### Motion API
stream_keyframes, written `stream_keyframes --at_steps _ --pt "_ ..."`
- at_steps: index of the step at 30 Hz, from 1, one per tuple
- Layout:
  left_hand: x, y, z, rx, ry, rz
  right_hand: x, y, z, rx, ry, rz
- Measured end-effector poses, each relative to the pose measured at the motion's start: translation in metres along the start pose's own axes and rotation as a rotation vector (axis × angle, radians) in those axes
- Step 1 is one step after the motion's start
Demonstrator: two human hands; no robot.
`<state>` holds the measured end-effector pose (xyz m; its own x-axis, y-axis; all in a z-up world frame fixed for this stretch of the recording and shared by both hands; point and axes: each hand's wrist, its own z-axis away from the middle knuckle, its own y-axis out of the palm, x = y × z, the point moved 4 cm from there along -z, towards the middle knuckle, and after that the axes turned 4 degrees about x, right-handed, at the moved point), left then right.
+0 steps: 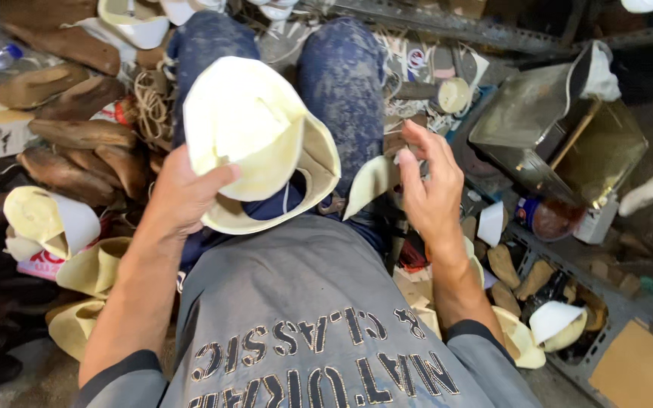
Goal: The person uses a hammer to tap the sole of a white shoe held on their lap. They then pick up a shoe last, insert a piece of paper into it, and place the last inside the shoe.
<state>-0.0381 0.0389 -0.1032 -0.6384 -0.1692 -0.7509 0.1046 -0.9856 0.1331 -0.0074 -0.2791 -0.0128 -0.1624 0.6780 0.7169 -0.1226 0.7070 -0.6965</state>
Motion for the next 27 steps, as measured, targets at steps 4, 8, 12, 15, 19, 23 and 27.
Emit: stream_keyframes --at_steps 4,8,12,15,19,23,27 --pt "-0.014 -0.001 -0.004 0.036 0.010 -0.075 -0.061 0.009 0.020 0.295 0.331 0.092" --pt "-0.030 0.019 -0.006 0.052 -0.007 -0.034 -0.083 -0.006 0.049 0.197 0.430 0.074" --pt "-0.028 0.045 -0.023 0.201 -0.001 -0.164 -0.031 -0.070 0.040 0.079 0.125 0.188" --pt "-0.020 0.070 -0.031 0.381 -0.012 -0.351 -0.007 -0.098 0.036 -0.189 0.038 0.199" --pt "-0.018 0.097 -0.032 0.475 -0.037 -0.473 0.017 -0.075 -0.003 -0.357 0.157 -0.165" --pt "-0.021 0.102 -0.030 0.575 0.145 -0.497 -0.002 -0.014 -0.045 0.030 0.196 -0.338" --pt "-0.025 0.093 -0.028 0.383 -0.070 -0.212 -0.036 0.017 -0.048 0.126 0.361 -0.700"
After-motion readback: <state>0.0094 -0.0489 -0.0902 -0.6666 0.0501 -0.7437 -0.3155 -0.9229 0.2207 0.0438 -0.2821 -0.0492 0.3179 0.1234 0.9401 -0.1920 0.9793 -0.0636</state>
